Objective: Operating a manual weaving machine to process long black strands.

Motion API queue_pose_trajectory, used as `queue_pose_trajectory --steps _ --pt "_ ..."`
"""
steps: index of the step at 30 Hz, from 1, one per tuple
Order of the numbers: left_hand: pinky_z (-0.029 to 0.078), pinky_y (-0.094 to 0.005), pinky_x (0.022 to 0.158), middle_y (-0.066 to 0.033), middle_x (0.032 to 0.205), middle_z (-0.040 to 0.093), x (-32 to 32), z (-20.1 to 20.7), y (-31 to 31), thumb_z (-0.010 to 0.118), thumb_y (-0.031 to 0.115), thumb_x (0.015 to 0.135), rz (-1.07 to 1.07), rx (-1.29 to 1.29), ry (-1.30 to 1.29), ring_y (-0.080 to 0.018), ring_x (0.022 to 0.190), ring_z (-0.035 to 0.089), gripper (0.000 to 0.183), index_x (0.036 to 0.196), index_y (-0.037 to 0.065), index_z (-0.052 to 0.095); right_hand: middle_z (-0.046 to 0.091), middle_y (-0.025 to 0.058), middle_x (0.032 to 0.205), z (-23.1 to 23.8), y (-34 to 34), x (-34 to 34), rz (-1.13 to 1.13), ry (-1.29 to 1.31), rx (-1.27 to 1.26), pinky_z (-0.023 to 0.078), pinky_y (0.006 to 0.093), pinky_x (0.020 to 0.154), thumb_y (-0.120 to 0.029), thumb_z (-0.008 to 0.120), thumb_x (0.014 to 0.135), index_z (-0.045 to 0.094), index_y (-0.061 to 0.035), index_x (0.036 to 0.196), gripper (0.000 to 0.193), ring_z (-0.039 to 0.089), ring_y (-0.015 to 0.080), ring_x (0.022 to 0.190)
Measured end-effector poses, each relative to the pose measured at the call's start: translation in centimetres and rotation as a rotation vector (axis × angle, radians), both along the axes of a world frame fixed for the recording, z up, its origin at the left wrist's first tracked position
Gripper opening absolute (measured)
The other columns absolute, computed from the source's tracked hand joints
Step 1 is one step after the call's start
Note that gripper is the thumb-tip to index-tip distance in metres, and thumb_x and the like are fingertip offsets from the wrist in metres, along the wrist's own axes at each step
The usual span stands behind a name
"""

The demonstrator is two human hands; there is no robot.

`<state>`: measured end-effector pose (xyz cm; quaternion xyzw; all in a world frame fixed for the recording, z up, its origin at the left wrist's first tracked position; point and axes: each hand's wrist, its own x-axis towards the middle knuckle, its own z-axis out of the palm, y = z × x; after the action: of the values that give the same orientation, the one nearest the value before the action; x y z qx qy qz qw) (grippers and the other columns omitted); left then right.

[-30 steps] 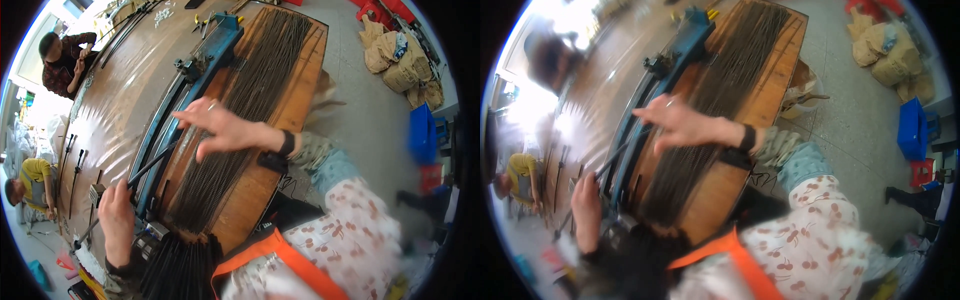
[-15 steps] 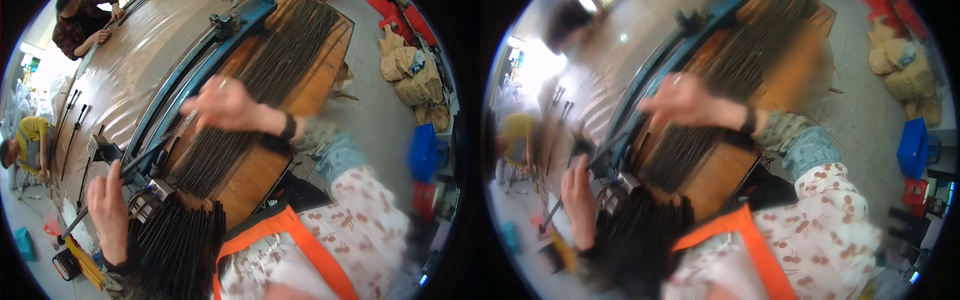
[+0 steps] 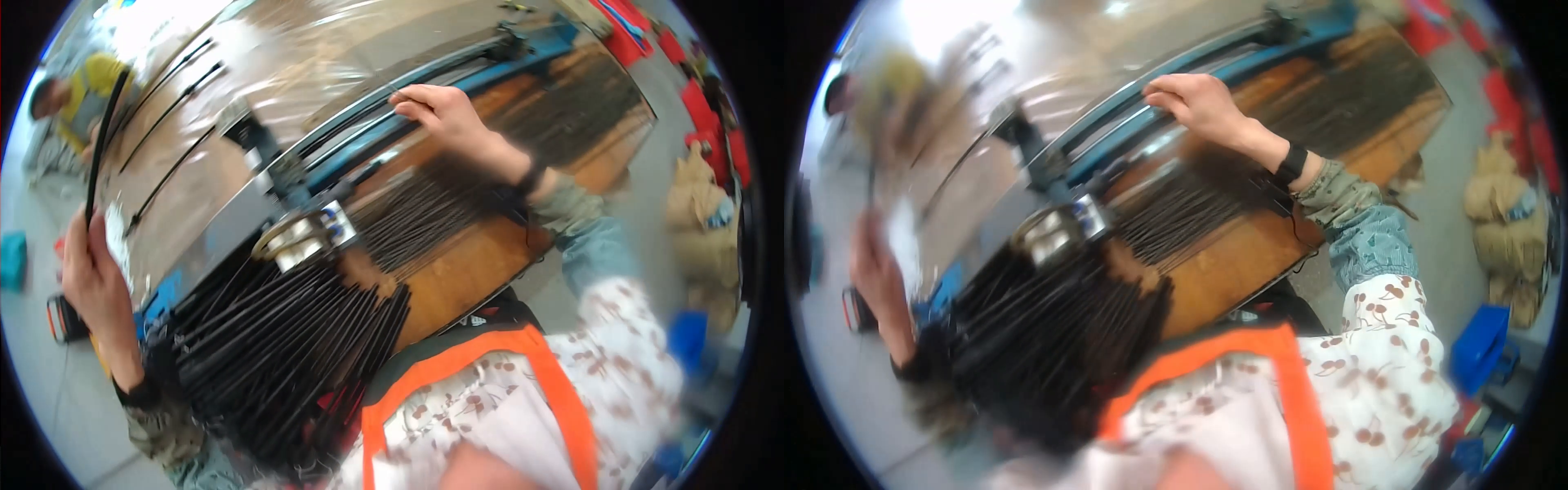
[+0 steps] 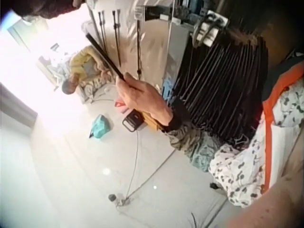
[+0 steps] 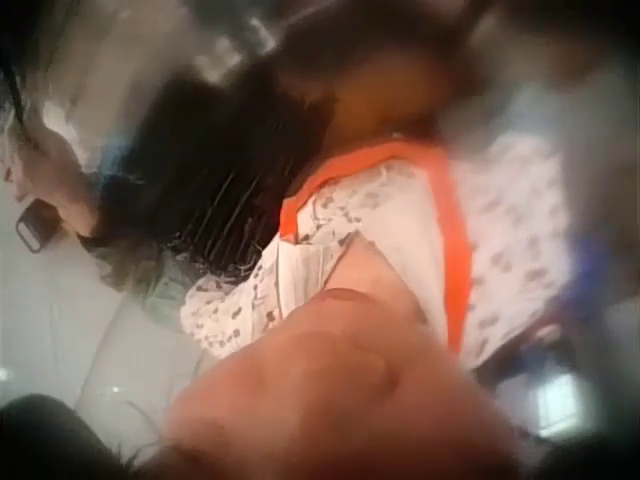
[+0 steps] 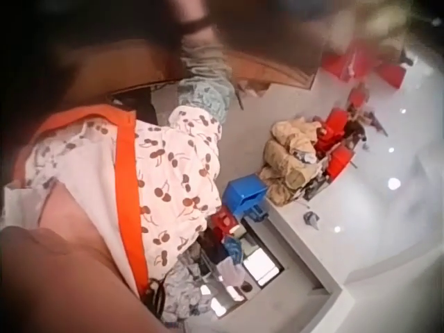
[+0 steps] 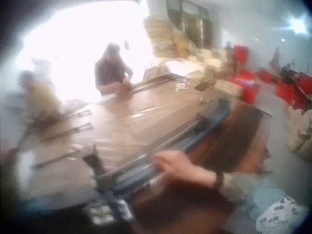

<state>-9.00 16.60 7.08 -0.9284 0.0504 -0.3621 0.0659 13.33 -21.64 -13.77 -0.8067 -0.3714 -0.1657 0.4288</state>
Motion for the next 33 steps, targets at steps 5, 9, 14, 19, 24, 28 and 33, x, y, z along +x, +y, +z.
queue_pose_trajectory --steps 5,9,14,19,24,28,33 --pt "0.048 -0.0302 0.068 -0.0163 0.088 0.066 -3.4 -0.6 0.5 0.061 0.011 0.099 0.099 -0.113 0.024 -0.0211 0.07 0.057 0.02 0.113 -0.002 0.065 0.075 0.004 0.088 5.8 14.2 -2.2 0.565 0.095 0.085 0.052 0.0297 0.072 -0.022 0.07 0.092 0.074 -0.0074 0.1 0.017 0.069 0.0153 0.075" --pt "0.048 -0.0312 0.066 -0.0178 0.088 0.066 -9.1 -1.5 2.4 0.06 0.012 0.1 0.244 -0.19 0.104 -0.0214 0.069 0.057 0.022 0.114 -0.004 0.064 0.074 -0.0038 0.084 4.8 19.0 -2.2 0.586 -0.118 -0.004 0.041 0.0331 0.09 -0.028 0.074 0.087 0.076 -0.0129 0.089 0.015 0.066 0.0145 0.083" --pt "0.049 -0.0327 0.066 -0.019 0.09 0.068 -13.1 -4.1 4.8 0.06 0.011 0.099 0.382 -0.298 0.2 -0.0228 0.07 0.06 0.024 0.114 -0.006 0.065 0.069 -0.002 0.075 6.0 21.3 -3.0 0.566 -0.225 -0.223 0.037 0.0345 0.092 -0.033 0.073 0.087 0.077 -0.0152 0.087 0.018 0.062 0.0156 0.089" --pt "0.05 -0.0351 0.067 -0.0213 0.093 0.068 -10.6 -5.3 5.4 0.062 0.012 0.098 0.288 -0.31 0.171 -0.0287 0.072 0.063 0.023 0.114 -0.004 0.064 0.067 0.001 0.075 6.5 20.4 -2.7 0.452 -0.574 -0.405 0.033 0.0416 0.096 -0.026 0.068 0.088 0.069 -0.015 0.077 0.016 0.062 0.0203 0.092" --pt "0.048 -0.0399 0.065 -0.0179 0.087 0.064 -10.2 -6.9 6.2 0.064 0.013 0.095 0.249 -0.281 0.244 -0.0369 0.073 0.061 0.019 0.112 0.004 0.065 0.066 -0.0011 0.08 4.5 7.5 3.4 0.167 -0.682 -0.43 0.028 0.0388 0.105 -0.014 0.069 0.086 0.069 -0.0147 0.088 0.003 0.062 0.0191 0.096" --pt "0.053 -0.043 0.066 -0.0129 0.087 0.067 -5.4 -9.7 4.1 0.063 0.017 0.092 0.154 -0.21 0.361 -0.0343 0.08 0.066 0.016 0.106 0.011 0.068 0.069 0.004 0.086 5.4 -4.3 8.0 -0.108 -0.643 -0.494 0.038 0.0398 0.098 -0.011 0.069 0.085 0.07 -0.0109 0.091 0.007 0.06 0.0244 0.098" --pt "0.052 -0.0424 0.064 -0.0129 0.078 0.062 5.3 -13.9 -1.4 0.061 0.027 0.096 -0.075 -0.226 0.33 -0.0337 0.076 0.064 0.025 0.084 0.006 0.057 0.066 0.0079 0.087 3.9 -10.2 10.2 -0.154 -0.645 -0.52 0.042 0.0427 0.093 -0.011 0.065 0.089 0.067 -0.0095 0.094 0.006 0.058 0.0284 0.09"
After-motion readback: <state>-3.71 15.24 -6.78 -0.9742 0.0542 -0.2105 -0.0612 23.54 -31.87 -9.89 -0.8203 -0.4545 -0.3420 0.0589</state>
